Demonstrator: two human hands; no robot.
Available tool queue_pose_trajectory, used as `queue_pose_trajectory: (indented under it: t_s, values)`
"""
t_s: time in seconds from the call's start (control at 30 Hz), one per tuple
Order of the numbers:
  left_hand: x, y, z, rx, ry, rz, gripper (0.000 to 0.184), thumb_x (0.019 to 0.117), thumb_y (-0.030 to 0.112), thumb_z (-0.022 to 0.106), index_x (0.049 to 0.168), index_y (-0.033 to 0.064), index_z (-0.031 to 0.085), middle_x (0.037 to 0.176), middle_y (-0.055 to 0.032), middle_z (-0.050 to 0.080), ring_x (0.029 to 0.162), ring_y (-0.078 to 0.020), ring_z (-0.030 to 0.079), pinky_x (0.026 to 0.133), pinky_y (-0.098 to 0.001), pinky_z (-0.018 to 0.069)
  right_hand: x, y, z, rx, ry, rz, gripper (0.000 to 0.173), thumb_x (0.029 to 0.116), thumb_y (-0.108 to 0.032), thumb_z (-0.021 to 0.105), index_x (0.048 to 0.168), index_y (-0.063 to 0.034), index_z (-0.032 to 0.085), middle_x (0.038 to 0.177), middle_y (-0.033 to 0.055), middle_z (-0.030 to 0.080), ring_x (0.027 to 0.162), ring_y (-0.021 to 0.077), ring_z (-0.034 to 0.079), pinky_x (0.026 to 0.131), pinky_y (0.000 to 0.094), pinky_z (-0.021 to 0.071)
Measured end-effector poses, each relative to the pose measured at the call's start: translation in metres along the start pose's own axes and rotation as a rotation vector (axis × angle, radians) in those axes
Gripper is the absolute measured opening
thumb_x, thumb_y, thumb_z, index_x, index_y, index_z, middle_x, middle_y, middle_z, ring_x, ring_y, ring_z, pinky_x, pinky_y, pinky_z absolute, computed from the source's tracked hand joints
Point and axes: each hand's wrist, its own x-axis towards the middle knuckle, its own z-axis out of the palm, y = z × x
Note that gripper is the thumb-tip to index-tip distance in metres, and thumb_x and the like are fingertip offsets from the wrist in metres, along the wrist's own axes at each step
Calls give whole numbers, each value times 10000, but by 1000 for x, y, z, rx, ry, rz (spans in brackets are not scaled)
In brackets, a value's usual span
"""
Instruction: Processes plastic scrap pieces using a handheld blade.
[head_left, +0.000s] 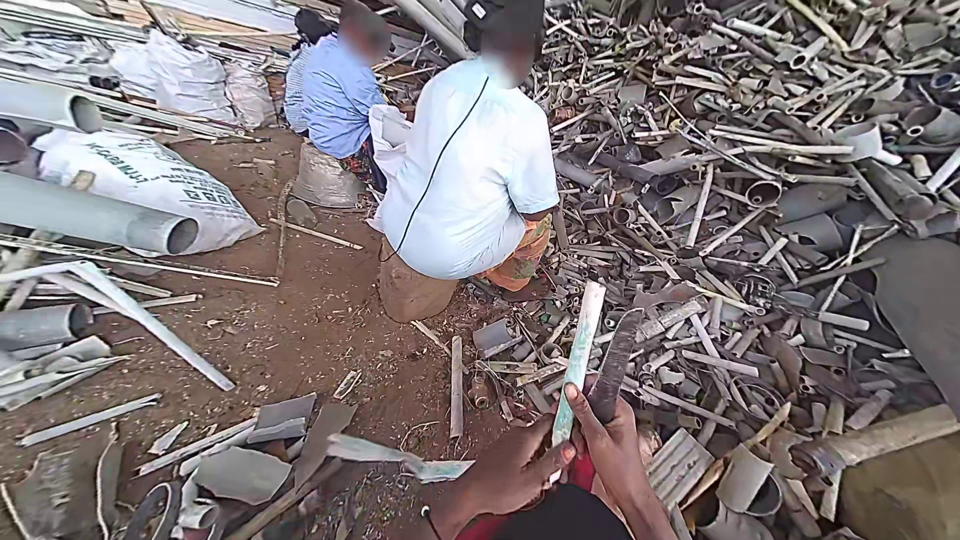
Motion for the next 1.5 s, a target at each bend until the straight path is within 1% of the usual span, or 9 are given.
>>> queue_pose_trajectory:
  t_s: [0.13, 0.2, 0.3, 0.53, 0.7, 0.8, 1.0, 1.17, 1.5]
  values:
    - [-4, -9, -10, -25, -86, -44, 553, 1082, 289, 489, 1496, -59, 372, 1211, -220, 656, 1078, -240, 665, 1007, -435, 511, 10, 7, 6, -230, 16, 171, 201, 923, -242, 719, 944, -59, 640, 550, -22, 578, 377, 63, 483, 385, 237, 445]
    - [-4, -6, -12, -11, 39, -139, 513, 1071, 329, 509, 1460, -1, 453, 1075, -161, 682, 887, -205, 681, 834, -411, 571, 19, 1, -2, -397, -21, 258, 391, 951, -281, 718, 1196, -8, 584, 630, 36, 586, 424, 128, 523, 435, 310, 496]
    - [-4, 3, -17, 260, 318, -377, 518, 1025, 404, 589, 1415, 63, 574, 1017, -174, 716, 892, -303, 701, 853, -523, 557, 31, -12, -14, -523, -142, 398, 570, 1029, -323, 624, 1438, -36, 351, 809, 90, 624, 489, 164, 570, 485, 353, 539]
    - [-6, 18, -22, 690, 449, -479, 435, 962, 417, 670, 1239, 86, 722, 989, -155, 754, 959, -365, 711, 882, -605, 512, 9, -5, -15, -804, -315, 113, 290, 1052, -173, 409, 1230, 13, 543, 867, 131, 597, 753, 255, 607, 717, 454, 513]
    - [-4, 16, -13, 738, 442, -421, 405, 952, 412, 673, 1143, 65, 762, 923, -140, 757, 906, -348, 718, 848, -592, 520, -2, 0, -3, -1082, -210, 109, 383, 1106, -258, 402, 1295, 26, 576, 771, 203, 673, 756, 426, 705, 694, 569, 555]
    - [-2, 14, -16, 705, 471, -429, 340, 931, 368, 711, 1031, 49, 776, 875, -136, 742, 872, -346, 698, 826, -583, 505, -11, -5, 8, -1047, -542, 205, 406, 1120, -298, 364, 1382, -31, 522, 897, 219, 673, 862, 425, 693, 780, 579, 552]
    - [-4, 14, -9, 795, 453, -444, 378, 966, 391, 660, 1156, 84, 774, 922, -138, 761, 890, -346, 720, 825, -587, 523, 19, -16, -4, -1345, -341, 333, 424, 1130, -296, 329, 1421, -30, 485, 956, 262, 686, 951, 475, 694, 799, 588, 535]
    - [-1, 14, -15, 856, 443, -563, 395, 977, 417, 650, 1196, 109, 762, 981, -166, 754, 968, -391, 702, 860, -612, 497, -3, -12, 13, -1270, -609, 254, 382, 1116, -257, 371, 1406, -46, 502, 983, 262, 677, 951, 476, 690, 789, 596, 542]
    - [-4, 5, -17, 940, 612, -471, 341, 941, 394, 700, 1096, 107, 797, 885, -189, 751, 890, -438, 707, 780, -642, 495, 2, -23, 31, -1299, -635, 349, 404, 1097, -181, 401, 1481, -64, 448, 1063, 264, 676, 997, 471, 684, 806, 590, 544]
